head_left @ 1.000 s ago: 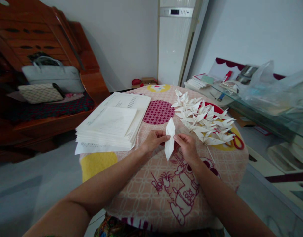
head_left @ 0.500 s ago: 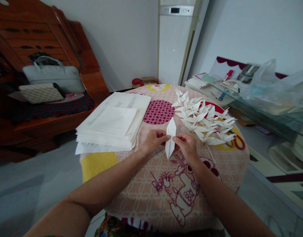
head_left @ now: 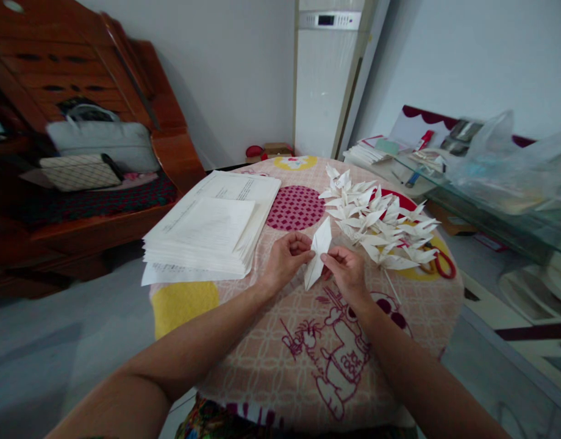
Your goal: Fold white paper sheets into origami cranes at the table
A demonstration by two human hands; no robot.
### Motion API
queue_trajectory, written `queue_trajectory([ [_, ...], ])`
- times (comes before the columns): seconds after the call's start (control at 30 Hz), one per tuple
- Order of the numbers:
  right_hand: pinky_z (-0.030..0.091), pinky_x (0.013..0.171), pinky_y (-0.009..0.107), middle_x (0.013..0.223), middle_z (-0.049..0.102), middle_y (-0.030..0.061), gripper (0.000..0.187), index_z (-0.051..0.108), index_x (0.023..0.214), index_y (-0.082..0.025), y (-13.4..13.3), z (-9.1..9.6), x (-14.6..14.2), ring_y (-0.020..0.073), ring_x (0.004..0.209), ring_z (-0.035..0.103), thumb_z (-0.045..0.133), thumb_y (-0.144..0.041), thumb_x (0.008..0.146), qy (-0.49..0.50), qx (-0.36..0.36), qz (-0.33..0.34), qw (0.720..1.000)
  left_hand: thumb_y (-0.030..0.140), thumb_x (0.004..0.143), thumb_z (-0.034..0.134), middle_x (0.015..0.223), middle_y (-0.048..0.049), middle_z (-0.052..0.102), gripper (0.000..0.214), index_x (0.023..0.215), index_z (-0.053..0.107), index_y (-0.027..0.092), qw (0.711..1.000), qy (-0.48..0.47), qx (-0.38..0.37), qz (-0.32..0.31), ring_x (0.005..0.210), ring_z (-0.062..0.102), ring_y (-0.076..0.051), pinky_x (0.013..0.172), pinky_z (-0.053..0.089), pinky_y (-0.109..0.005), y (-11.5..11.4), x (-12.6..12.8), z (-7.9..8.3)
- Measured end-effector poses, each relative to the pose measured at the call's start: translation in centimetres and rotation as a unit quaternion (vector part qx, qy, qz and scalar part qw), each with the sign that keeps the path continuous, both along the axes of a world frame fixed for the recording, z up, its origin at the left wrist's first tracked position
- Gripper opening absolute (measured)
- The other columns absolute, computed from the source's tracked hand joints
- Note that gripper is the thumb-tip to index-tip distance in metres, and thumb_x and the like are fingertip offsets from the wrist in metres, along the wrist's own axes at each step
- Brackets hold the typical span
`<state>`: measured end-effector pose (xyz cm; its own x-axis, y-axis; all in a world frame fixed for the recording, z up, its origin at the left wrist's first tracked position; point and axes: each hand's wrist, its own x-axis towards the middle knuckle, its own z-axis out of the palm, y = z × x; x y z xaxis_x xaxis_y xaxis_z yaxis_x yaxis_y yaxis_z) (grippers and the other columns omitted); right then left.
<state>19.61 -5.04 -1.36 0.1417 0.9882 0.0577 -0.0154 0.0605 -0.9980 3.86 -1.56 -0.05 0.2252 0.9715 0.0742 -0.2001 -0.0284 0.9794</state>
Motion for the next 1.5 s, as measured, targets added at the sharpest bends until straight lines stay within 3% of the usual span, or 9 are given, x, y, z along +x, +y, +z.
queue_trajectory([
  [0.33, 0.04, 0.041, 0.023, 0.049, 0.057, -0.0036, 0.024, 0.061, 0.065, -0.02, 0.01, -0.67, 0.15, 0.0114, 0.042, 0.05, 0.07, -0.04, 0.076, -0.058, 0.045, -0.022, 0.997, 0.023, 0.062, 0.083, 0.07, 0.001, 0.065, 0.027, 0.078, 0.063, 0.014, 1.0, 0.004, 0.004, 0.015, 0.063, 0.06, -0.01, 0.062, 0.05, -0.022, -0.1, 0.06, 0.2],
  [0.57, 0.036, 0.042, 0.023, 0.048, 0.055, -0.0039, 0.026, 0.058, 0.063, -0.02, 0.0, -0.79, 0.21, 0.0107, 0.042, 0.048, 0.069, -0.039, 0.078, -0.089, 0.069, -0.028, 0.993, 0.025, 0.053, 0.09, 0.067, 0.0026, 0.064, 0.036, 0.074, 0.063, 0.013, 0.996, -0.061, -0.069, -0.006, 0.058, 0.058, -0.008, 0.058, 0.048, -0.02, -0.07, 0.1, 0.4],
  [1.2, 0.036, 0.04, 0.022, 0.048, 0.054, -0.0043, 0.024, 0.059, 0.064, -0.02, -0.08, -0.42, 0.13, 0.011, 0.041, 0.048, 0.069, -0.038, 0.077, -0.077, 0.053, -0.028, 0.995, 0.027, 0.048, 0.093, 0.066, 0.0003, 0.066, 0.038, 0.07, 0.066, 0.013, 0.99, -0.052, -0.128, -0.007, 0.058, 0.059, -0.009, 0.06, 0.05, -0.022, -0.15, 0.12, 0.51],
  [1.5, 0.04, 0.039, 0.023, 0.048, 0.057, -0.0033, 0.024, 0.06, 0.065, -0.02, -0.04, -0.41, 0.13, 0.0121, 0.04, 0.051, 0.07, -0.04, 0.076, -0.061, 0.04, -0.024, 0.997, 0.025, 0.052, 0.091, 0.068, 0.0002, 0.067, 0.034, 0.071, 0.066, 0.013, 0.989, -0.072, -0.124, -0.02, 0.059, 0.06, -0.009, 0.063, 0.051, -0.023, -0.14, 0.12, 0.51],
])
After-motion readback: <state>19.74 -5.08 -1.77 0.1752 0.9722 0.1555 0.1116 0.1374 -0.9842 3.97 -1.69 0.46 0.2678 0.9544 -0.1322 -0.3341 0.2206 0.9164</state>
